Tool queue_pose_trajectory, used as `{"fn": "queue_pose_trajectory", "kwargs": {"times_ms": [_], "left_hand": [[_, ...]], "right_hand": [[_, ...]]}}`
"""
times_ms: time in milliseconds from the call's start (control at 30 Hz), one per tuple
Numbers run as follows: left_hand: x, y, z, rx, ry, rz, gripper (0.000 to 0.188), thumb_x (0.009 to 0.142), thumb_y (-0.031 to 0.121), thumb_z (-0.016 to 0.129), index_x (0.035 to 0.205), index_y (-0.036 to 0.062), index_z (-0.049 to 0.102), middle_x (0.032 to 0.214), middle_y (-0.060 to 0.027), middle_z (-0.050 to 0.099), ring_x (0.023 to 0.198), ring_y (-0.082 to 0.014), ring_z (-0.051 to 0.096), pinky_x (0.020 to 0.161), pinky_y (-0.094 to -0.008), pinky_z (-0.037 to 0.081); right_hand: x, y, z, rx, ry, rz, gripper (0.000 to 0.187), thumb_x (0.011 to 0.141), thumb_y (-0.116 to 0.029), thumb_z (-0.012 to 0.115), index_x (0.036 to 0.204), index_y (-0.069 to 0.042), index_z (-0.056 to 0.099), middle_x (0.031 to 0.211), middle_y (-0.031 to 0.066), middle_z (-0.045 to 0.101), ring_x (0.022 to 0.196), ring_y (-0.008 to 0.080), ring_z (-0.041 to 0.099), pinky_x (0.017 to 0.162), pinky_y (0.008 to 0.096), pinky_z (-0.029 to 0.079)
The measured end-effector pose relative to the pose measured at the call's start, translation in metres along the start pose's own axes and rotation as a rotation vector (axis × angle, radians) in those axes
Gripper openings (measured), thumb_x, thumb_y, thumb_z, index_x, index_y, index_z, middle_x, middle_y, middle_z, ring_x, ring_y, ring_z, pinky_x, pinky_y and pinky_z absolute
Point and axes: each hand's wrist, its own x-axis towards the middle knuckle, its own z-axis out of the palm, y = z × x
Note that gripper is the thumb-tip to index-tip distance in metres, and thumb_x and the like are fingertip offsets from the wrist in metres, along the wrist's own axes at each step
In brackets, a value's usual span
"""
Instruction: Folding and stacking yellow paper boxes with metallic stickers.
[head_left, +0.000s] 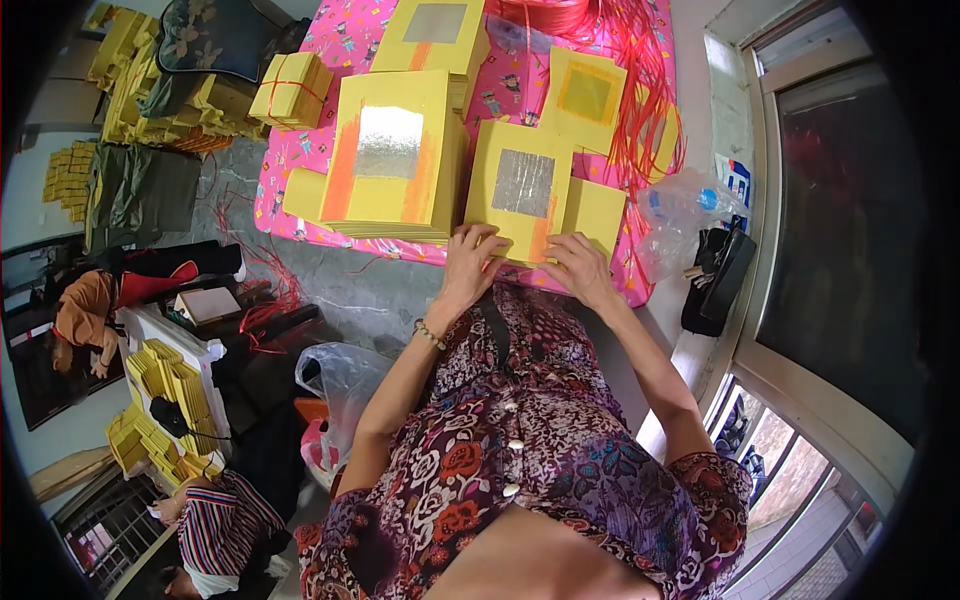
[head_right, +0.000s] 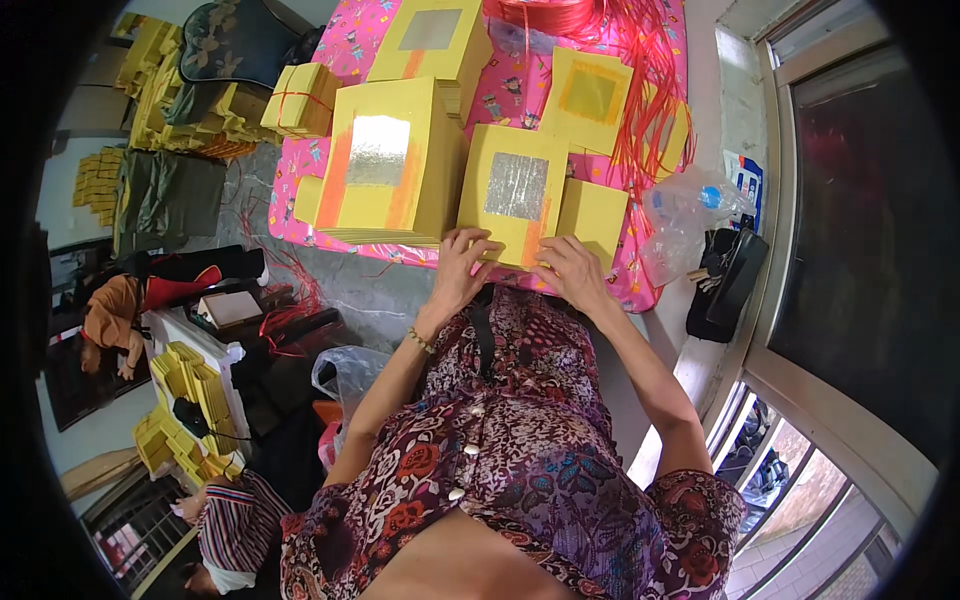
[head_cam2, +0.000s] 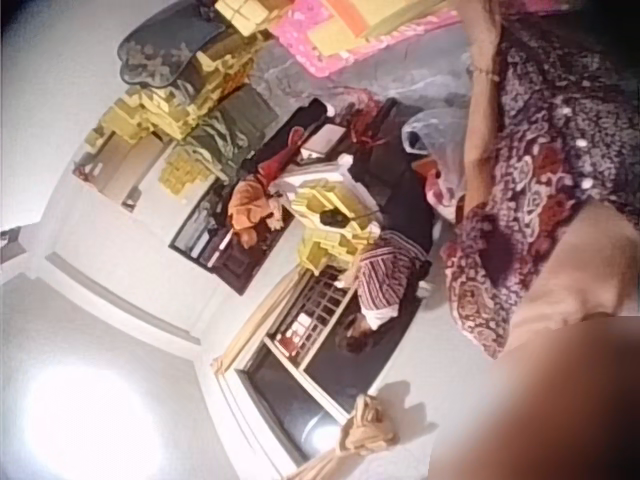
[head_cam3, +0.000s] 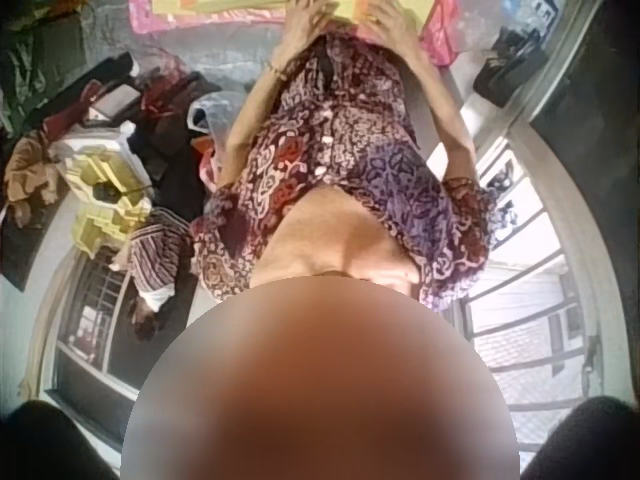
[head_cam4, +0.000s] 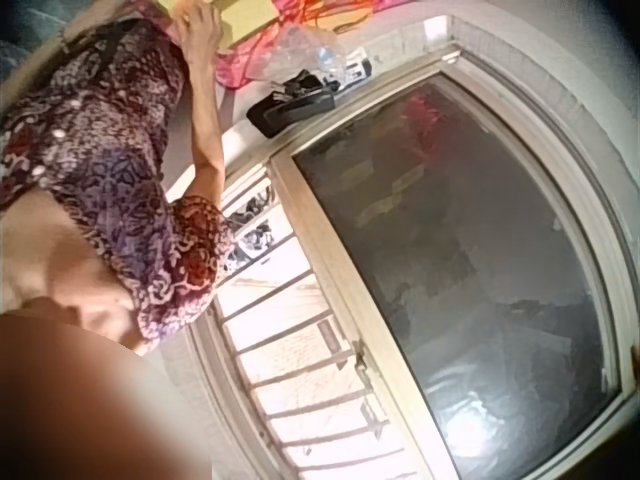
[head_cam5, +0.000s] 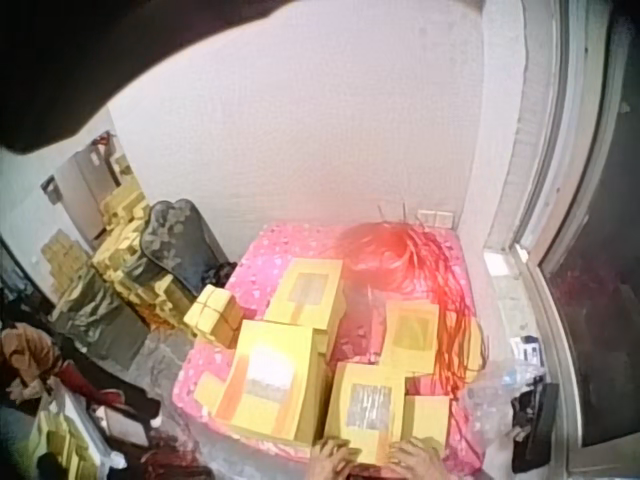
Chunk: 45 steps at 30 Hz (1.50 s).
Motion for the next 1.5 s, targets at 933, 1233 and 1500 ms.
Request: {"fn": "queue_pose_trajectory", "kwargs": {"times_ms": [933, 1233, 1500], "left_hand": [[0.001, -0.003, 0.000, -0.044, 0.010, 0.001, 0.028, 0.072, 0.006, 0.071, 0.099, 0.0129, 0.065, 0.110, -0.0077, 0.055, 0.107, -0.0299, 0.046, 0.090, -0.0406, 0.039], [0.010, 0.017, -0.004, 0.022, 0.010, -0.008, 0.032, 0.072, 0.010, 0.071, 0.101, 0.0085, 0.059, 0.107, -0.0112, 0.054, 0.103, -0.0320, 0.046, 0.087, -0.0419, 0.040], [0.029, 0.024, -0.004, 0.111, 0.155, 0.068, 0.032, 0.072, -0.002, 0.058, 0.103, 0.0059, 0.057, 0.097, -0.0114, 0.057, 0.092, -0.0303, 0.051, 0.076, -0.0427, 0.042]], "right_hand": [[0.012, 0.000, -0.002, 0.046, -0.053, 0.125, 0.014, 0.077, -0.018, 0.068, 0.080, -0.004, 0.068, 0.091, 0.0063, 0.062, 0.085, 0.0259, 0.060, 0.072, 0.0373, 0.049], [0.022, -0.017, -0.020, -0.028, 0.004, 0.060, 0.012, 0.080, -0.017, 0.065, 0.080, -0.005, 0.061, 0.084, 0.0077, 0.061, 0.074, 0.0283, 0.060, 0.064, 0.0384, 0.050], [0.047, -0.039, -0.041, 0.191, 0.216, 0.129, 0.027, 0.081, -0.020, 0.068, 0.102, -0.006, 0.060, 0.107, 0.0111, 0.059, 0.099, 0.0260, 0.058, 0.078, 0.0354, 0.049]]}}
